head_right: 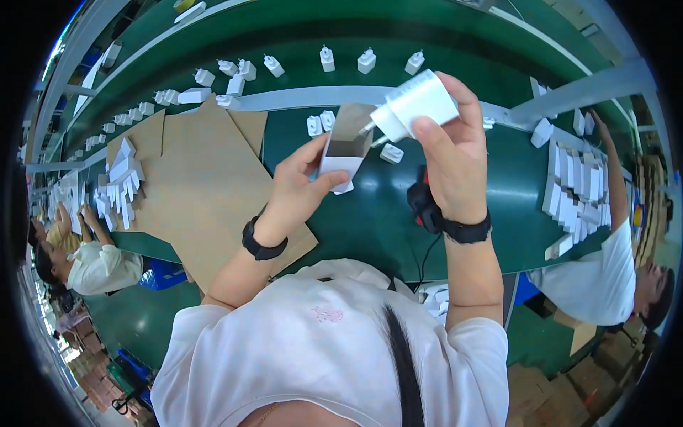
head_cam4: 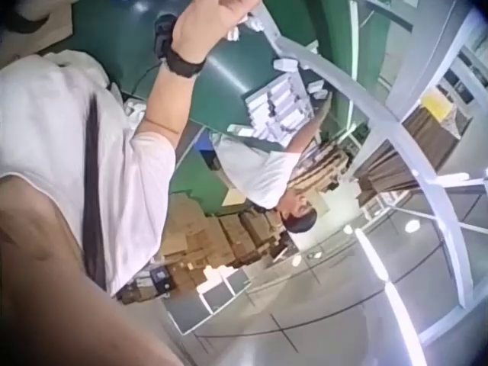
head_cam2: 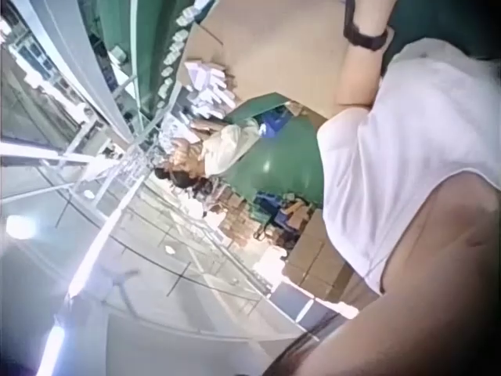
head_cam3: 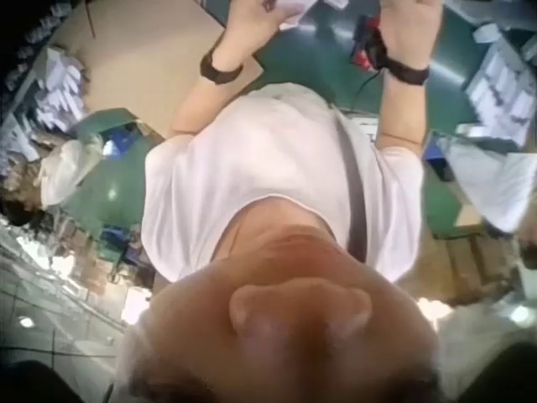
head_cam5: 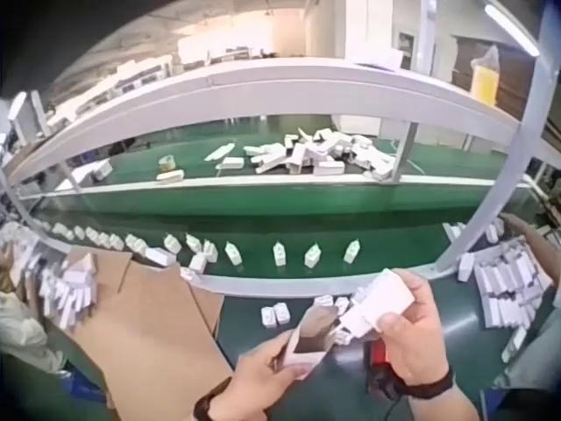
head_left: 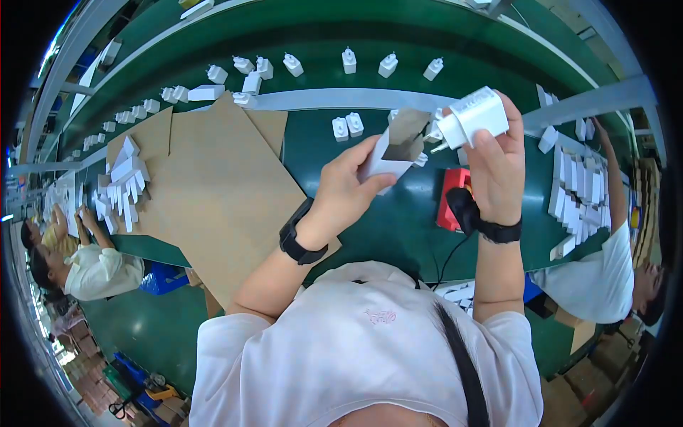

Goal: The person packages power adapters by hand, picking up an adapter and a box, sliding the adapter into the box, and placing the boxed adapter onto the table.

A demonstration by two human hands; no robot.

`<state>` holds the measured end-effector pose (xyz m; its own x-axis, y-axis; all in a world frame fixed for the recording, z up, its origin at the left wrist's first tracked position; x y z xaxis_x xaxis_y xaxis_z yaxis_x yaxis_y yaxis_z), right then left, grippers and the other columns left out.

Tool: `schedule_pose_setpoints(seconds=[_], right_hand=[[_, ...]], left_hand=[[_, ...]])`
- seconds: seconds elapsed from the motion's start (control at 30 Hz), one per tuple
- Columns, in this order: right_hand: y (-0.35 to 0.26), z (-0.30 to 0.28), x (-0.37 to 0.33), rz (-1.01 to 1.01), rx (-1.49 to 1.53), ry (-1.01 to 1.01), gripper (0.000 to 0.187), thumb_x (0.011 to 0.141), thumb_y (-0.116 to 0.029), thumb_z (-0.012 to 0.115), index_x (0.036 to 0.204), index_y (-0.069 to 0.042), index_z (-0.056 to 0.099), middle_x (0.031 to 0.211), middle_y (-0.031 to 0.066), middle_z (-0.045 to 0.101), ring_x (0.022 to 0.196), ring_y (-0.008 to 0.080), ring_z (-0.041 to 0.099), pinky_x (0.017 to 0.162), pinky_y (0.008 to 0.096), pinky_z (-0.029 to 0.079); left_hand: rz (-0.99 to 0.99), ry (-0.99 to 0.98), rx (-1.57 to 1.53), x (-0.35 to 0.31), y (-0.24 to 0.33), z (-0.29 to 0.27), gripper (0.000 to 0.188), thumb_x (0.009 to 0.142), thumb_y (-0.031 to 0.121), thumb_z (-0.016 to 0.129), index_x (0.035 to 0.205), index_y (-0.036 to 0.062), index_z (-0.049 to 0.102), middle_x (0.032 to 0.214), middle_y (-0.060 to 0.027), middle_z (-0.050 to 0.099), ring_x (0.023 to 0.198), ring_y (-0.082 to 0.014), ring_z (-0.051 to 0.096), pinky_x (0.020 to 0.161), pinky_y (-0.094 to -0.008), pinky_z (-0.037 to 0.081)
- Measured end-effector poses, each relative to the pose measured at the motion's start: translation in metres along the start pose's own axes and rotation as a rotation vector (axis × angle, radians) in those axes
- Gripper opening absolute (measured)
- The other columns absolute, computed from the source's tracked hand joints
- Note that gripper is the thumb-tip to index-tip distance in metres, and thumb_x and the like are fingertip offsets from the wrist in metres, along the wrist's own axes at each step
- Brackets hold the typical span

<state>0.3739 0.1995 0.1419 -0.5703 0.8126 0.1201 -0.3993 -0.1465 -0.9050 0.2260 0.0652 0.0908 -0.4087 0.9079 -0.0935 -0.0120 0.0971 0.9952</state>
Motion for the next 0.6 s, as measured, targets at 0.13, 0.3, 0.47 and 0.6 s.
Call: schedule_pose_setpoints(seconds=[0.13, 0.3, 0.47, 0.6], right_hand=[[-0.001, 0.013, -0.01, -0.14, -0.23, -0.089, 0.048, 0.077, 0.0, 0.065, 0.121, -0.005, 0.045, 0.111, 0.0103, 0.055, 0.104, 0.0198, 0.055, 0.092, 0.0334, 0.044], [0.013, 0.017, -0.018, -0.219, -0.454, -0.232, 0.044, 0.074, -0.006, 0.071, 0.115, -0.004, 0.053, 0.11, 0.0094, 0.057, 0.107, 0.0213, 0.053, 0.091, 0.0327, 0.042], [0.006, 0.038, -0.024, -0.444, -0.98, -0.434, 0.052, 0.075, -0.016, 0.072, 0.122, -0.007, 0.053, 0.131, 0.0089, 0.048, 0.122, 0.0255, 0.04, 0.098, 0.0365, 0.033], [0.022, 0.047, -0.033, -0.048, -0.513, -0.366, 0.067, 0.074, -0.013, 0.072, 0.133, -0.01, 0.04, 0.133, 0.0099, 0.043, 0.112, 0.0206, 0.049, 0.091, 0.0323, 0.04]], left_hand=[[0.03, 0.046, 0.124, -0.014, 0.002, 0.0, 0.056, 0.069, 0.004, 0.073, 0.121, 0.0028, 0.052, 0.102, -0.0139, 0.062, 0.088, -0.0187, 0.06, 0.078, -0.0285, 0.047], [0.167, 0.06, 0.108, -0.028, 0.017, -0.002, 0.055, 0.067, 0.006, 0.075, 0.118, 0.0019, 0.053, 0.098, -0.0147, 0.063, 0.085, -0.0219, 0.061, 0.076, -0.0293, 0.048], [0.172, 0.13, -0.005, -0.033, 0.014, -0.019, 0.051, 0.069, 0.013, 0.075, 0.114, 0.0003, 0.055, 0.097, -0.0156, 0.063, 0.082, -0.0219, 0.062, 0.074, -0.0295, 0.049], [0.143, 0.111, 0.092, -0.042, 0.016, -0.025, 0.056, 0.068, 0.018, 0.077, 0.115, -0.0001, 0.054, 0.103, -0.0162, 0.063, 0.089, -0.0248, 0.062, 0.079, -0.0303, 0.048]])
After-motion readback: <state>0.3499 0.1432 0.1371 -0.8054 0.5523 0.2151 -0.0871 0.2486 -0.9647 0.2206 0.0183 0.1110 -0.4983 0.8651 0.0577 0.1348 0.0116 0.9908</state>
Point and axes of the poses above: each hand's wrist, its own x-axis towards the middle knuckle, its own z-axis out of the palm, y = z × x, the point moved 2 cm from there along x, towards the middle knuckle
